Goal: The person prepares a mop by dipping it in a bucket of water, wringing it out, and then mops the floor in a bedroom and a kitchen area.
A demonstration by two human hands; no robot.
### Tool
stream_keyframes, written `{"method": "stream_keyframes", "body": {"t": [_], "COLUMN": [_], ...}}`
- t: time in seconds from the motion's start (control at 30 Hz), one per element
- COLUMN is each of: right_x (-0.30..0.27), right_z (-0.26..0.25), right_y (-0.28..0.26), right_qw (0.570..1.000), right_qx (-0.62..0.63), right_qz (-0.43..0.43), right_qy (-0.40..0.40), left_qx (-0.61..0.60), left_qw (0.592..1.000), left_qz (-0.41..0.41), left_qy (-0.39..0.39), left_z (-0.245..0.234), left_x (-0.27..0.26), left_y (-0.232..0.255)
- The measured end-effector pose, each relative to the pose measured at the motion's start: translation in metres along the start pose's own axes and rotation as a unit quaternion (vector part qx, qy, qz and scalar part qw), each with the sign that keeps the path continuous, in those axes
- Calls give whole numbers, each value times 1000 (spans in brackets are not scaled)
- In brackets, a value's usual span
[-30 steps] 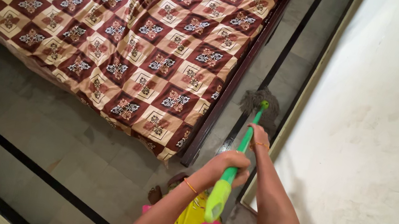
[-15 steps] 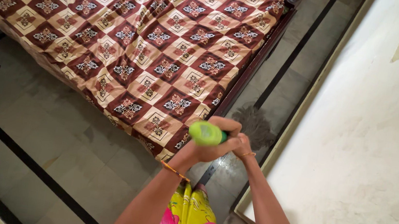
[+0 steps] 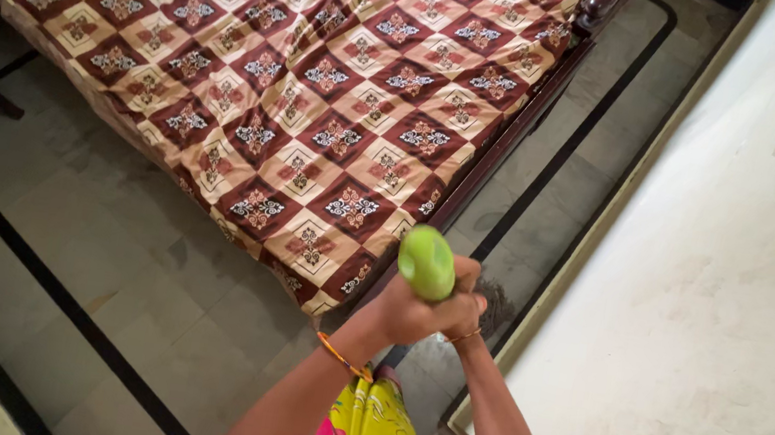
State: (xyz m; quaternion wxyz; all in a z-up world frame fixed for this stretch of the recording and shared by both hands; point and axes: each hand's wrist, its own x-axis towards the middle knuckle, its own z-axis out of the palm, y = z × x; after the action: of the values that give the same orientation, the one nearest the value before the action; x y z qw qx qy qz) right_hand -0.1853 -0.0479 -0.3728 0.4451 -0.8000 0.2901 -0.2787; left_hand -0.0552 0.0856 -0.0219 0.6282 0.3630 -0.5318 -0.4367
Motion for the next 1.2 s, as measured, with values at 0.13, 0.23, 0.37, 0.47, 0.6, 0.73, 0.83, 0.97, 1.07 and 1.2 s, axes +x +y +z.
{"method": "stream_keyframes", "body": {"t": [0.13,0.23,0.37,0.47,0.6,0.73,0.83,0.97,1.07,1.2], "right_x": [6,17,52,77,70,45,26,-2,-2,8], "right_z": [-16,-35,-52,-58,-47,-30,-9,8,-2,-3], "right_y": [4,10,20,22,19,8,-3,-22,-33,-23], "right_qw": [998,995,992,945,997,997,991,996,999,994], "right_qx": [-35,-53,12,220,-10,-46,-28,-76,-32,90], "right_qz": [0,20,99,234,79,56,129,40,-21,57], "right_qy": [-55,-83,-82,-58,-4,-3,-27,34,-20,29], "left_qx": [35,148,71,95,177,153,158,142,118,114], "left_qw": [998,988,996,989,975,982,984,989,993,993], "left_qz": [-2,-38,49,-73,0,11,-3,13,-7,-12], "left_qy": [-50,-34,21,81,131,111,80,49,21,0], "left_z": [0,5,2,-8,-15,-17,-20,-16,-9,-20], "left_x": [-5,-8,2,11,11,3,-1,-7,-7,-9], "left_y": [-6,-24,-51,-63,-69,-49,-24,1,6,-1]}}
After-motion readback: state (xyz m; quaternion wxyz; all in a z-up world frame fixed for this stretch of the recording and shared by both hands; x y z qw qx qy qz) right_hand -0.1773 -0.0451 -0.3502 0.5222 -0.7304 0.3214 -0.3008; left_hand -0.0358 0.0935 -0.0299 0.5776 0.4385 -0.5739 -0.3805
